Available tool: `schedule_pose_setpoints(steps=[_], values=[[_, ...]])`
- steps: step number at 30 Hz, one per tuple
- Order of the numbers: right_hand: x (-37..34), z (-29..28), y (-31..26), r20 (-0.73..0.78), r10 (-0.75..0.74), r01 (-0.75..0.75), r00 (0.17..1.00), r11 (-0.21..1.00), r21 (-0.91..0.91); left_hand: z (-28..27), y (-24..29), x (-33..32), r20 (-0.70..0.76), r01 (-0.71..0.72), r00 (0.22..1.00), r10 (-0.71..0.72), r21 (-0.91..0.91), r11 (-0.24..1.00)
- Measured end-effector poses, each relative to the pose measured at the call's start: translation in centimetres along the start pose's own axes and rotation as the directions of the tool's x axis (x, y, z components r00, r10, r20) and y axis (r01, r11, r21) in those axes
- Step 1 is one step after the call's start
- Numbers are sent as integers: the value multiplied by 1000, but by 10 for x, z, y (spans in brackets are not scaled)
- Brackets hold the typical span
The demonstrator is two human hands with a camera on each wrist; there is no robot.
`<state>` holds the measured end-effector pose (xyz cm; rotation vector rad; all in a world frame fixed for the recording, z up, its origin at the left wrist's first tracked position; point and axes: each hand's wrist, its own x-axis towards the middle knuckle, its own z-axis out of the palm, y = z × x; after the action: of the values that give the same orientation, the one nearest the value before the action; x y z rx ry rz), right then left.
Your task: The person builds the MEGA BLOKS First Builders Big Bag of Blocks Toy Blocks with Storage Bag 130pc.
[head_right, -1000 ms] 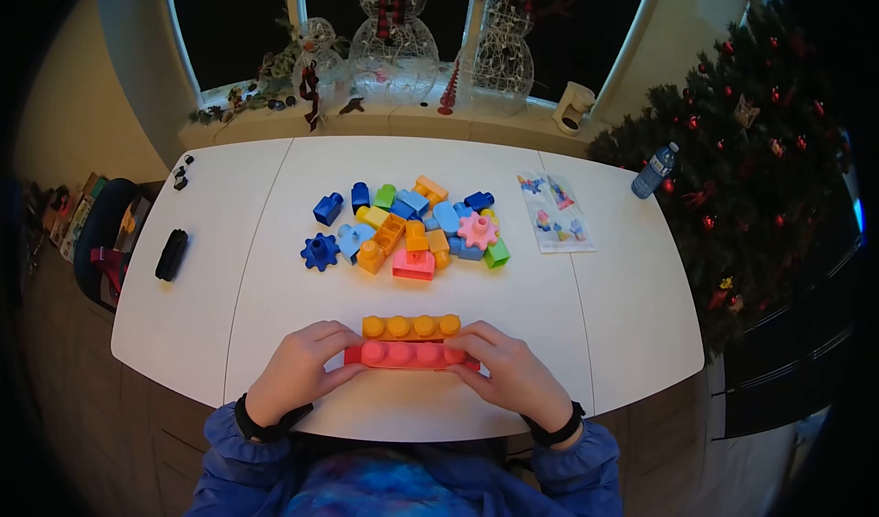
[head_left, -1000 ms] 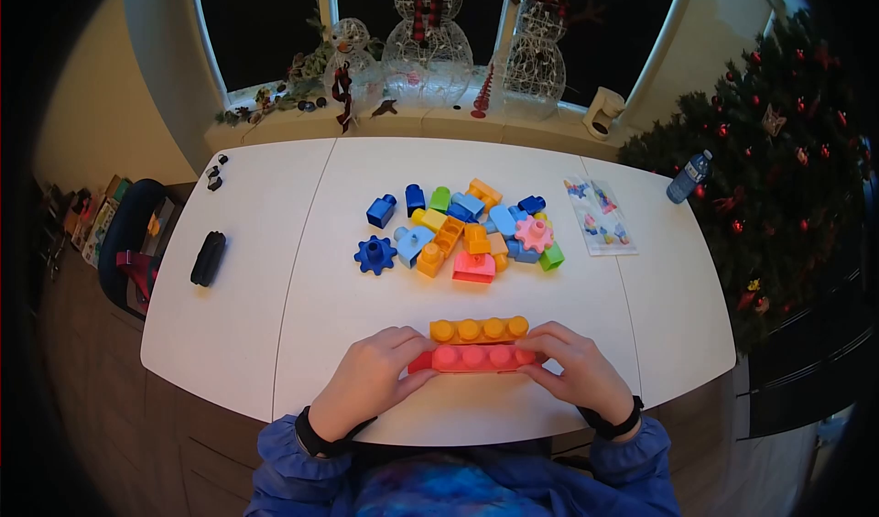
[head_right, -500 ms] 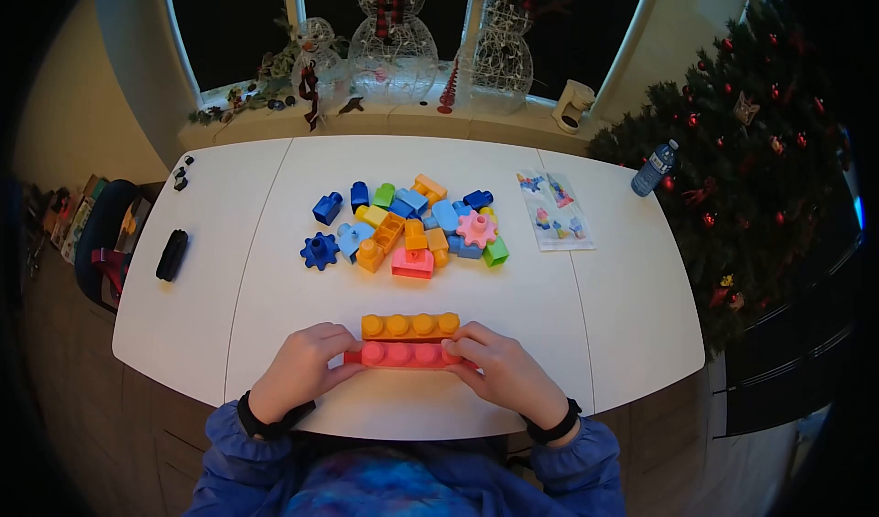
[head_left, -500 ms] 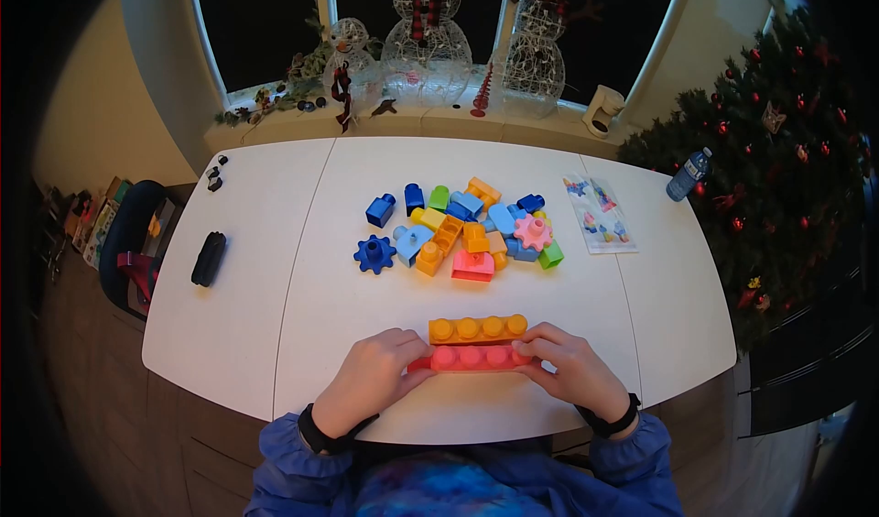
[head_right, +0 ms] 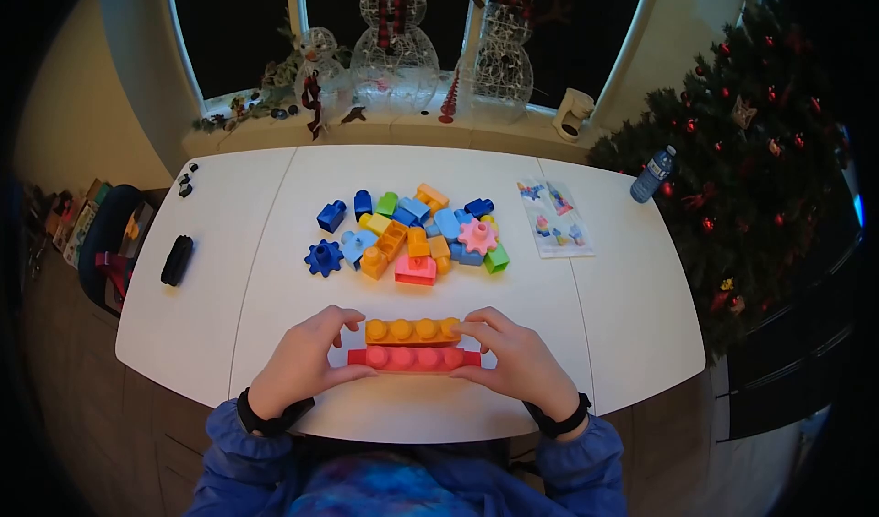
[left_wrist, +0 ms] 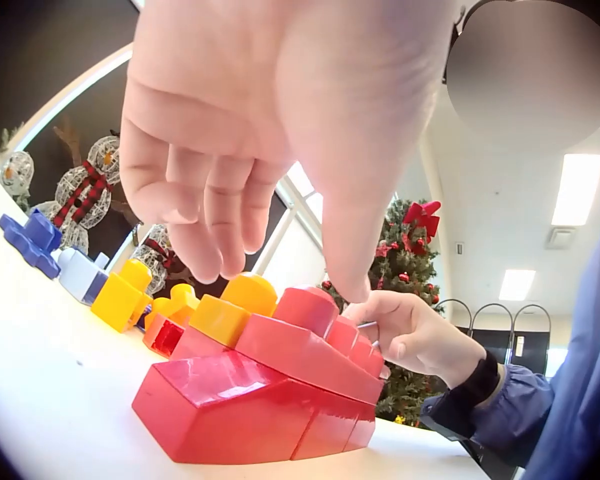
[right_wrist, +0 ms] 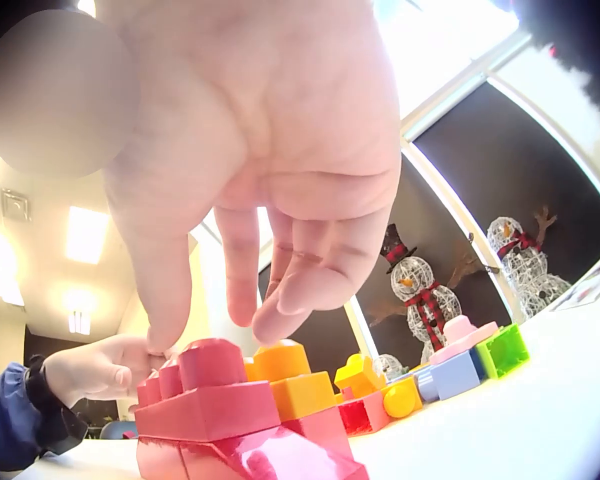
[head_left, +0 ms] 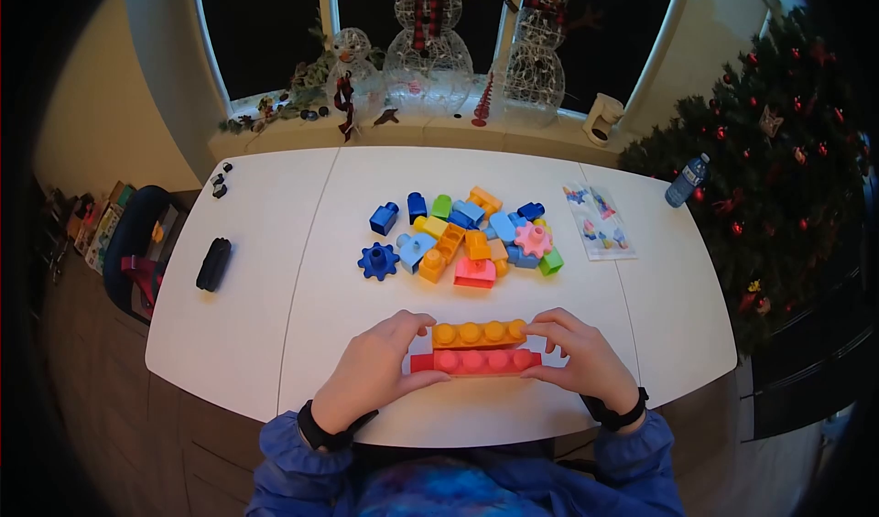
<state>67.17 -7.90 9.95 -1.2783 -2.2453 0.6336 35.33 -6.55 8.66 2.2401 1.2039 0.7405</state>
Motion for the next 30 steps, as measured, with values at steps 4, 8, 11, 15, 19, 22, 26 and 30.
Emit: schedule_pose_setpoints(steps=[4, 8, 11, 15, 19, 22, 26, 30], values=[[5, 1, 3, 49, -9, 8, 999, 1000, 9, 5, -6, 4, -31, -117, 992, 120, 91, 989], [3, 7, 11, 32, -40, 39, 999, 999, 30, 5, -6, 6, 65, -67, 996, 62, 83, 994], [3, 8, 10, 36, -22, 21, 999, 1000, 20, 5, -6, 6, 75, -54, 996, 48, 78, 995], [4, 9, 7, 46, 17, -18, 999, 999, 27, 4, -7, 7, 79, -55, 996, 50, 69, 996], [4, 12, 5, 42, 35, -36, 999, 999, 24, 3, -6, 8, 88, -57, 995, 52, 56, 997], [3, 16, 6, 23, 19, -19, 1000, 1000, 16, 1, -7, 9, 93, -51, 995, 48, 37, 998], [1, 18, 3, 20, 17, -17, 1000, 1000, 0, -1, -8, 9, 96, -60, 994, 57, 27, 998], [1, 17, 0, 26, 25, -24, 999, 1000, -10, -1, -9, 9, 104, -50, 993, 48, 23, 998]])
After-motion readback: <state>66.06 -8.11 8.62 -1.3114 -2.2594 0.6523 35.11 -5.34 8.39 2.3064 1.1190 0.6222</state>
